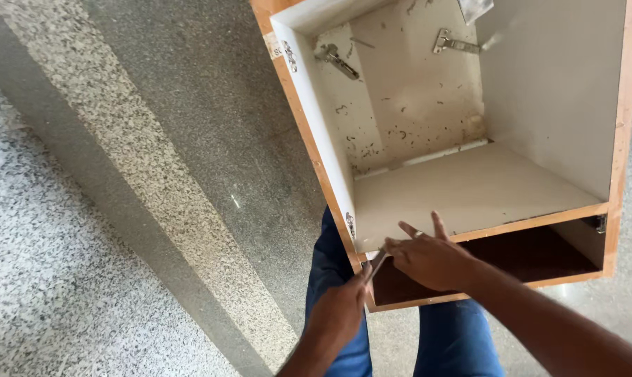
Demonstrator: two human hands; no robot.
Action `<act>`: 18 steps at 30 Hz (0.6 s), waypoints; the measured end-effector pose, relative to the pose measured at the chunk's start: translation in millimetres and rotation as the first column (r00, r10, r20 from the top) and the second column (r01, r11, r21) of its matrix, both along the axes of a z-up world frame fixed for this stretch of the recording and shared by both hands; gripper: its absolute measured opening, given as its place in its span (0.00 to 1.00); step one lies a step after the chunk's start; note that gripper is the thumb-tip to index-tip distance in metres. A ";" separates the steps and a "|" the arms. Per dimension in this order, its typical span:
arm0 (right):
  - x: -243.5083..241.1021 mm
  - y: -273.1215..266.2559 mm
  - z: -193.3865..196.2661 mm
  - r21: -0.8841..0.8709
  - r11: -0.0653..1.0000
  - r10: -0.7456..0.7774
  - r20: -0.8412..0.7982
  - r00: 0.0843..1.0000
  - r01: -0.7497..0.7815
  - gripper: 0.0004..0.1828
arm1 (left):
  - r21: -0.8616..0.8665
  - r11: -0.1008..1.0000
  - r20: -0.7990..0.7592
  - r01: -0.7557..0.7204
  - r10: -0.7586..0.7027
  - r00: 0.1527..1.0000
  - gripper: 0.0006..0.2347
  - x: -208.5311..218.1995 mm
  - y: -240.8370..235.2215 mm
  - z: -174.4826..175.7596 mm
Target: The person uses a scraper to remove residue and stickers from the edges and interior surfaces of a wooden cabinet. They work on the vertical sides and the bottom shelf area, occasionally switching between a blue scraper and a metal putty knife to clean the wood.
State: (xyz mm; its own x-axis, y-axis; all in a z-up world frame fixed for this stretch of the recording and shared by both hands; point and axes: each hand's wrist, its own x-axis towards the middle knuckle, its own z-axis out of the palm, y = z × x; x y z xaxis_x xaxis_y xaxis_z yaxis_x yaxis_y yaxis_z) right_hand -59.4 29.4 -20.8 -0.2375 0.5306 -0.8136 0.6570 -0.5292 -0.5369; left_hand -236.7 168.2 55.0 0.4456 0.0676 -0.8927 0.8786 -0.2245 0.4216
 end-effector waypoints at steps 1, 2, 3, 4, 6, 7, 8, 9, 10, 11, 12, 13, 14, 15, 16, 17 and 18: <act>-2.3 3.3 -1.7 -0.023 0.996 0.084 0.051 0.995 -0.083 0.29 | 0.021 0.998 0.065 -0.059 0.058 0.996 0.18 -0.2 2.1 3.3; -4.5 2.3 -0.2 -0.061 0.984 0.173 0.095 0.980 -0.168 0.29 | 0.032 0.999 -0.011 -0.010 0.010 1.000 0.18 2.0 -1.2 5.6; -6.2 -2.4 1.7 -0.103 0.962 0.263 0.133 0.956 -0.251 0.29 | 0.039 0.998 -0.086 0.042 -0.039 0.996 0.18 5.5 -5.0 5.0; -7.5 -4.9 -0.4 -0.084 0.979 0.192 0.106 0.976 -0.183 0.29 | 0.055 0.994 -0.158 0.095 -0.085 0.984 0.18 8.4 -7.7 3.6; -2.8 -9.1 -8.3 -0.034 0.998 0.051 0.062 0.997 -0.049 0.30 | 0.004 0.995 -0.196 0.095 -0.093 0.976 0.18 11.6 -8.6 -0.9; 2.5 -8.0 -14.5 -0.023 0.997 0.068 0.061 0.996 -0.067 0.30 | -0.014 0.996 -0.210 0.093 -0.094 0.973 0.18 14.5 -6.2 -6.9; -1.8 -8.7 -15.8 -0.014 0.996 0.084 0.042 0.996 -0.083 0.29 | -0.002 0.996 -0.167 0.084 -0.083 0.982 0.18 7.6 -5.1 -5.0; -7.7 -7.4 -15.5 -0.005 0.995 0.100 0.023 0.995 -0.100 0.29 | 0.009 0.997 -0.125 0.075 -0.073 0.990 0.18 -0.9 -4.1 -1.5; -8.1 -7.4 -12.3 -0.031 0.997 0.074 0.030 0.997 -0.073 0.29 | 0.011 0.998 -0.068 0.067 -0.066 0.996 0.18 -3.3 -3.4 -1.6; -9.1 -3.3 -10.9 -0.057 0.997 0.048 0.037 0.998 -0.046 0.30 | 0.035 0.997 -0.060 0.062 -0.060 0.996 0.18 -2.7 -1.8 -5.4; -17.7 -2.9 -4.5 -0.082 0.996 0.030 0.020 0.999 -0.028 0.30 | 0.056 0.997 -0.078 0.051 -0.046 0.996 0.18 -8.2 -3.6 -1.5; -20.3 -2.2 -4.0 -0.078 0.990 0.120 0.034 0.992 -0.117 0.28 | 0.078 0.996 -0.096 0.041 -0.033 0.995 0.19 -10.6 -6.0 -0.7; -19.4 2.0 -7.7 -0.070 0.977 0.204 0.057 0.977 -0.200 0.26 | 0.068 0.993 -0.114 0.100 -0.092 0.989 0.15 -8.2 -5.5 -3.3; -18.1 3.9 -9.1 -0.062 0.958 0.286 0.080 0.955 -0.281 0.25 | 0.057 0.986 -0.132 0.159 -0.150 0.980 0.13 -6.7 -5.3 -2.2; -10.2 10.3 -15.4 -0.097 0.978 0.190 0.053 0.980 -0.185 0.26 | 0.064 0.975 -0.130 0.215 -0.205 0.970 0.13 1.6 -1.3 -7.0; -3.8 16.0 -20.4 -0.134 0.987 0.091 0.028 0.995 -0.087 0.27 | 0.074 0.986 -0.117 0.148 -0.139 0.983 0.13 6.2 1.9 -8.0; -5.5 17.2 -20.7 -0.181 0.983 -0.019 -0.003 1.000 0.018 0.28 | 0.071 0.993 -0.111 0.091 -0.082 0.990 0.15 5.4 4.7 -6.4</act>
